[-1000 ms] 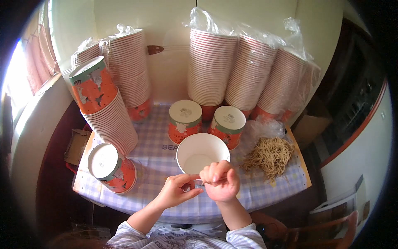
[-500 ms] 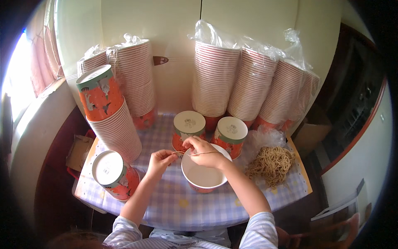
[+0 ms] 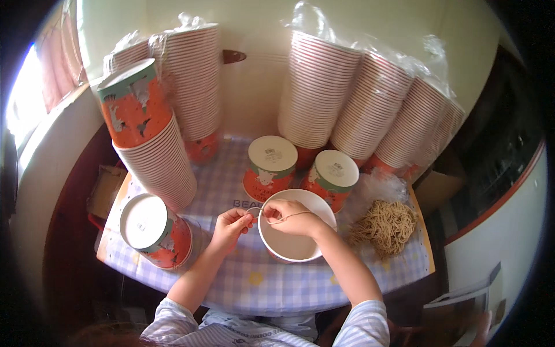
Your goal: Attaching elastic strings to paper buckets.
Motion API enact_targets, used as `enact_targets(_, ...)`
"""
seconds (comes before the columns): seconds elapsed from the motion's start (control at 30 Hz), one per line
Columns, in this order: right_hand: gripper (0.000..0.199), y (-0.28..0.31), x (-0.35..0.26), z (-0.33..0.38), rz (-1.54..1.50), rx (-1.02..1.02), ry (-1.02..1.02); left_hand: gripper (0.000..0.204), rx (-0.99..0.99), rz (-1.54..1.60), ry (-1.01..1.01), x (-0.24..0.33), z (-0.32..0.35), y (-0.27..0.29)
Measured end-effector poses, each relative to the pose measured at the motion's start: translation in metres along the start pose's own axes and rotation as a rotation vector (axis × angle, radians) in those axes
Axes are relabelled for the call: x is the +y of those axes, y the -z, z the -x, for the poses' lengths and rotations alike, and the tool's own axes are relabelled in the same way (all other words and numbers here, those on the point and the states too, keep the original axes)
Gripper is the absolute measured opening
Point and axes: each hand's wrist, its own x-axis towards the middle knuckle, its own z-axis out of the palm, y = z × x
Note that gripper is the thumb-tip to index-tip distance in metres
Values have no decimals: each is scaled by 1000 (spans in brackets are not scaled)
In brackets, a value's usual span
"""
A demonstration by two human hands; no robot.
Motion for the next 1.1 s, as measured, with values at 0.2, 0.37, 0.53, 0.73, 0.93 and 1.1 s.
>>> enact_targets(0.2, 31, 1, 3, 2, 15, -91, 91, 12, -30, -52, -93, 3, 7, -1)
enact_targets(0.37, 28, 4, 17, 7, -118, -155, 158, 11, -151, -83, -66, 6, 16, 1)
enact_targets(0.53, 26, 10, 29, 17, -332, -119, 131, 11, -181, -53, -54, 9, 19, -5)
enact_targets(0.73, 24, 7, 30, 16, -336, -123, 161, 13, -251, 15, -87, 6, 22, -9)
enact_targets(0.93, 26, 5, 20, 12, -201, -225, 125, 13, -200, -60, -121, 4, 23, -11)
enact_targets(1.1, 26, 5, 18, 11, -203, -223, 100, 12, -202, -28, -105, 4, 24, -12)
